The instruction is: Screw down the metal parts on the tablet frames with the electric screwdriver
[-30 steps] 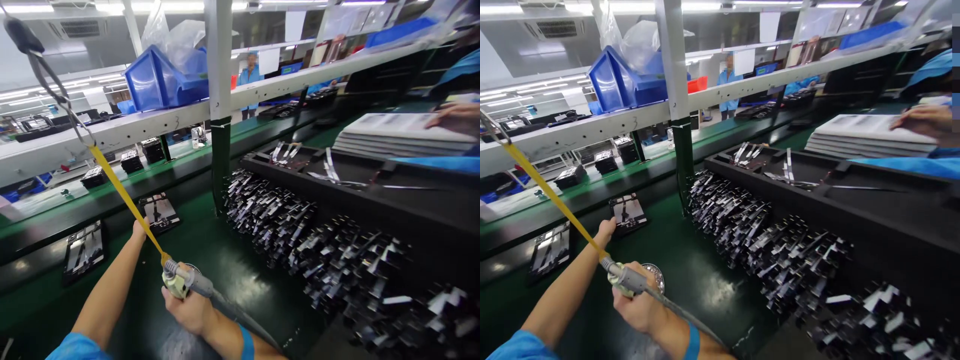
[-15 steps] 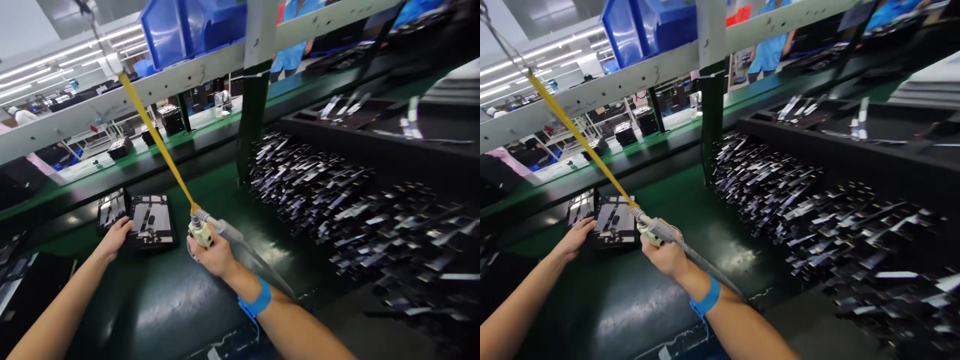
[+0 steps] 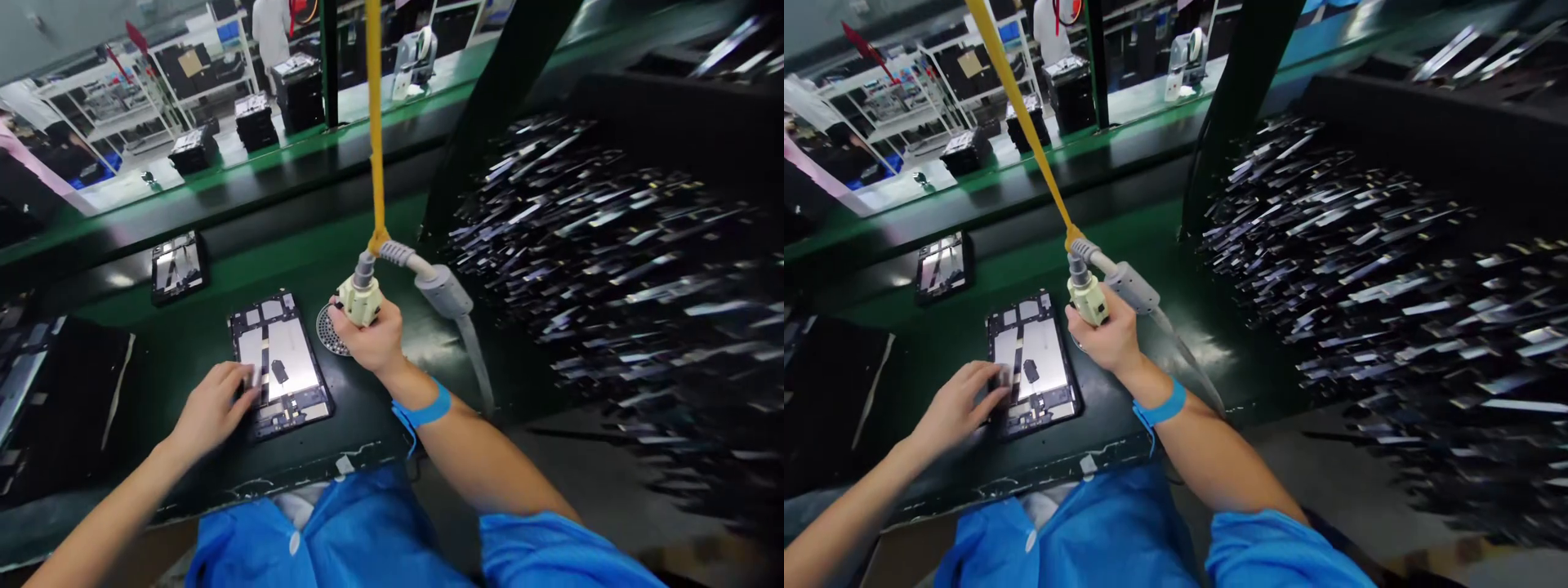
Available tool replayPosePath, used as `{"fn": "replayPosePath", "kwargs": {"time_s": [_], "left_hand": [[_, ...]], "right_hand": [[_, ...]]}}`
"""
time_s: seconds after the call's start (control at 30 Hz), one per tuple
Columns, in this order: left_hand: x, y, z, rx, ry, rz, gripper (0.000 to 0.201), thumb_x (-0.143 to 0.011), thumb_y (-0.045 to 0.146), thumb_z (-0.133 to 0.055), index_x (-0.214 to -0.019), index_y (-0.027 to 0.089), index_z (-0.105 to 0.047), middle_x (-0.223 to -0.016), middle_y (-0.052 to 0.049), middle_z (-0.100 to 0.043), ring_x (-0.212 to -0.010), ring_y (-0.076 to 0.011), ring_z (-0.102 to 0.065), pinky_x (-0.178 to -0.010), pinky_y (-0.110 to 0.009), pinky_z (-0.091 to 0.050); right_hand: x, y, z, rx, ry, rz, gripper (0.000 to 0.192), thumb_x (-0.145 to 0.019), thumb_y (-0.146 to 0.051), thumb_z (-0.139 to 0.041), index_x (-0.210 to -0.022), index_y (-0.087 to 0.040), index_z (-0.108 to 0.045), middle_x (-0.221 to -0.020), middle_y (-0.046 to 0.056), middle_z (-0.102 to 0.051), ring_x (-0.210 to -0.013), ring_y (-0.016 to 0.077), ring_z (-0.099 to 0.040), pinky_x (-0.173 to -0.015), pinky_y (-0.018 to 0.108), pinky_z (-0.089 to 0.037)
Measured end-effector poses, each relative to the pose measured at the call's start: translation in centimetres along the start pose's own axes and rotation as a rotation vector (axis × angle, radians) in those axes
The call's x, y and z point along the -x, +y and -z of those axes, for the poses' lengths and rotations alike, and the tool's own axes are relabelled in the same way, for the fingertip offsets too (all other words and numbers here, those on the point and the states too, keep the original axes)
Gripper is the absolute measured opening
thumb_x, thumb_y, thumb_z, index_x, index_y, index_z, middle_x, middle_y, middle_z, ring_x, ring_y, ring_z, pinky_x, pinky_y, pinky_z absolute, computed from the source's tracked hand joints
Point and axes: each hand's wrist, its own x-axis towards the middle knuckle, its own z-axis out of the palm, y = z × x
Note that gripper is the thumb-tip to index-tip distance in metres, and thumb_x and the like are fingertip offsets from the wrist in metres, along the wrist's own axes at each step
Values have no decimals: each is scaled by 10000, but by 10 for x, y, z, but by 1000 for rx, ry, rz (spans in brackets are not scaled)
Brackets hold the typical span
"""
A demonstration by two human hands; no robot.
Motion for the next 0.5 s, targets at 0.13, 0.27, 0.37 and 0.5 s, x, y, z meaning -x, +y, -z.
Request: {"fn": "replayPosePath", "kwargs": {"time_s": [0.13,0.27,0.37,0.5], "left_hand": [[-30,34,10,-44,-229,-404,320,-1000,282,-582,-1311,260,-655,-1273,-126,-639,-1185,-288,-595,-1017,-461,-528],[-58,46,16,-7,-383,-525,248,-980,243,-615,-1199,283,-723,-1201,-102,-652,-1120,-264,-602,-976,-409,-524],[-71,48,20,0,-432,-539,114,-956,248,-656,-1034,252,-739,-1141,-89,-671,-1090,-261,-597,-960,-393,-504],[-72,52,35,91,-467,-472,128,-970,249,-627,-866,210,-690,-936,-58,-692,-947,-225,-619,-881,-357,-502]], "right_hand": [[1,2,3,17,-5,15,115,-822,-311,-741,-892,-222,-721,-792,10,-732,-736,189,-708,-773,349,-621],[1,2,4,19,-21,18,128,-829,-319,-733,-911,-223,-713,-807,14,-731,-732,188,-705,-768,350,-619],[1,1,3,12,-30,18,118,-837,-318,-720,-908,-224,-708,-819,16,-730,-734,185,-700,-762,347,-614],[1,-2,3,8,-41,8,89,-837,-312,-711,-863,-227,-705,-784,8,-714,-725,183,-689,-749,344,-607]]}}
